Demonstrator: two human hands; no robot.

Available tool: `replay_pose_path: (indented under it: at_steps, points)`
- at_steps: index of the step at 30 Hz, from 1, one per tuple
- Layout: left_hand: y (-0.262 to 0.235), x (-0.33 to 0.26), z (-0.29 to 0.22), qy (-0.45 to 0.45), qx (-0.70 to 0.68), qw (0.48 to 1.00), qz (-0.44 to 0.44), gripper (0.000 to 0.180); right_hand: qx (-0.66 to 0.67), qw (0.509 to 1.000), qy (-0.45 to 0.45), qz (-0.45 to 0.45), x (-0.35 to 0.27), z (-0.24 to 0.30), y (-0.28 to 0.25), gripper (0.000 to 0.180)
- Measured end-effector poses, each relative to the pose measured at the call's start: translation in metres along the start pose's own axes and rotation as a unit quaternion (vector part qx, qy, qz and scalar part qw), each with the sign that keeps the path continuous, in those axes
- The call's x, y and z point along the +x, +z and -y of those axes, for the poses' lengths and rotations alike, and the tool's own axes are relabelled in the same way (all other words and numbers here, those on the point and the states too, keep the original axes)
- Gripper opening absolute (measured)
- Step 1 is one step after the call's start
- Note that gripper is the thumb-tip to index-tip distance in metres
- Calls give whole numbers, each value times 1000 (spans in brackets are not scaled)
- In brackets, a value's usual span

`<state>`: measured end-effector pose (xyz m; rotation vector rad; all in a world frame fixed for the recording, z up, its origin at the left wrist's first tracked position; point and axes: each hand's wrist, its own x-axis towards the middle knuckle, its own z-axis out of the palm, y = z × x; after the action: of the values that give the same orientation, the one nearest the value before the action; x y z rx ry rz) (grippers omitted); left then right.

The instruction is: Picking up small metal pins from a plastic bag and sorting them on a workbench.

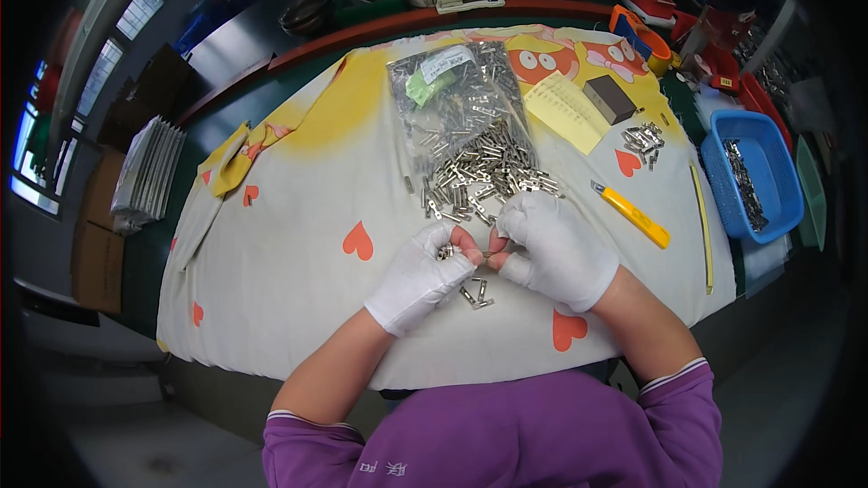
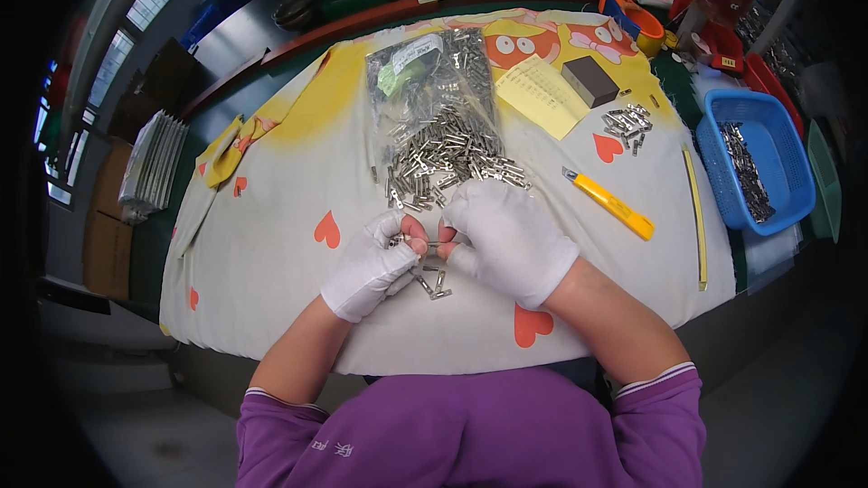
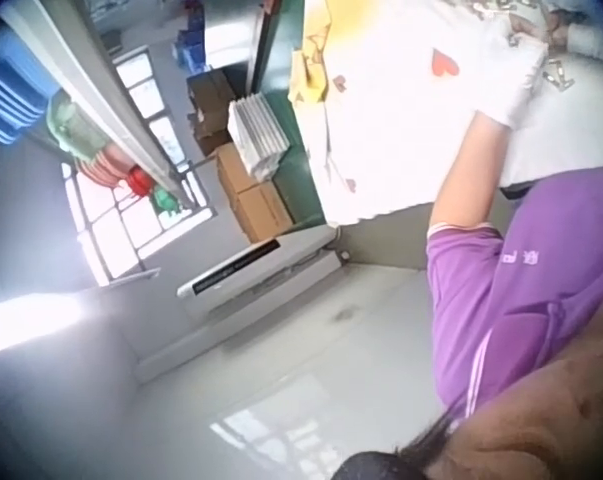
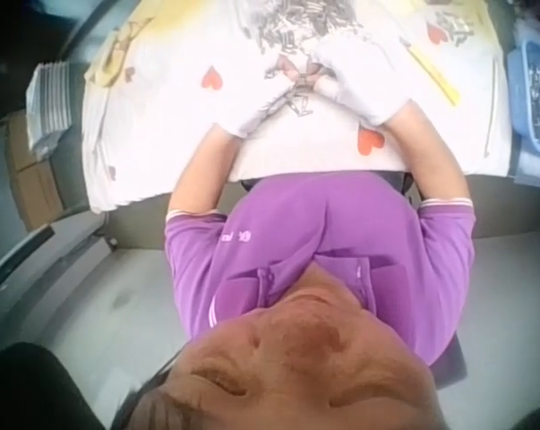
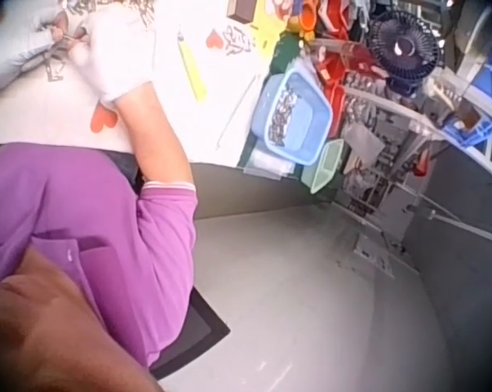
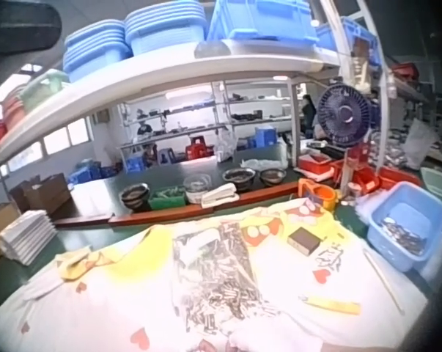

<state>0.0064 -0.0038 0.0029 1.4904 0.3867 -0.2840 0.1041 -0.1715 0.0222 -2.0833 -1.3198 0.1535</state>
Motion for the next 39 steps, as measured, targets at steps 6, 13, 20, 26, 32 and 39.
replay_pose_path:
  at_steps: [6,13,20,26,32,39]
  points:
    - [2,-1,2,20,-38,999,-4,16,28,999,3,-14,0,2,2,11]
    - [4,-3,0,18,-37,999,-27,17,102,993,5,-66,-1,-2,10,13]
    - [8,-5,1,48,-17,996,-67,15,116,992,51,-27,-2,1,12,10]
    - [6,-4,0,20,-75,996,-53,12,116,992,36,-44,-3,-2,13,8]
    - [0,-1,7,29,-159,987,-14,13,105,989,-45,-95,1,-3,15,8]
    - [1,-2,3,13,-167,986,18,14,55,991,-67,-99,-1,-5,12,6]
